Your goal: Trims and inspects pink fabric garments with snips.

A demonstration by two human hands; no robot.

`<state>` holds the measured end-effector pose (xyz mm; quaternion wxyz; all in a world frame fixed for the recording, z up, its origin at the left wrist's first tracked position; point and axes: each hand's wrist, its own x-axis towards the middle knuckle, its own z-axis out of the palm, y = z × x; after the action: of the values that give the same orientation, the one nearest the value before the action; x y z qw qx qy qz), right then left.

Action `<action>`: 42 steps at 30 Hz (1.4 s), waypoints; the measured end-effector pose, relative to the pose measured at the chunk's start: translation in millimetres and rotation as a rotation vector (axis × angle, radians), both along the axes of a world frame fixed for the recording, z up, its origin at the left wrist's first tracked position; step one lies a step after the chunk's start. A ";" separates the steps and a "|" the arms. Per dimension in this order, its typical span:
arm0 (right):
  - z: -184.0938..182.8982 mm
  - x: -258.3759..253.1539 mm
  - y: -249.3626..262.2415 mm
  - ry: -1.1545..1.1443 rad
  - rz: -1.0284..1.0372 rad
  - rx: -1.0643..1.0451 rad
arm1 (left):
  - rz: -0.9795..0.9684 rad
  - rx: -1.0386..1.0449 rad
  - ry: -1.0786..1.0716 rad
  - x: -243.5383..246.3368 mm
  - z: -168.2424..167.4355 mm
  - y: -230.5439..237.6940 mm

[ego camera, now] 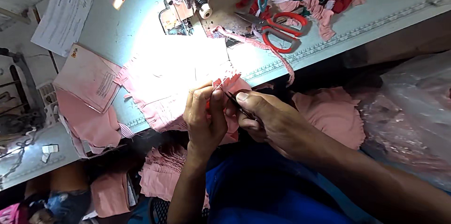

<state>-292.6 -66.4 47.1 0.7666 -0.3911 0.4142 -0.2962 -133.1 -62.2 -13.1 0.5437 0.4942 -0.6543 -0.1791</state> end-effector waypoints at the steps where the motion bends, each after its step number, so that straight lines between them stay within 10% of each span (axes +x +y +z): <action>1: -0.1 -0.2 -0.2 0.003 0.005 -0.002 | -0.001 -0.002 -0.003 0.1 -0.2 0.0; 31: -24.0 9.3 -6.3 -0.139 -0.055 0.120 | 0.015 -0.040 -0.046 -0.6 -15.7 -0.1; 42: -29.7 1.9 -20.3 0.370 -0.170 -0.641 | -0.124 0.073 0.115 12.8 -0.4 -4.4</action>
<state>-290.8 -86.7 17.3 0.4902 -0.6222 0.4631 -0.3977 -120.3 -66.6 -13.5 0.5500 0.4613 -0.6441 -0.2643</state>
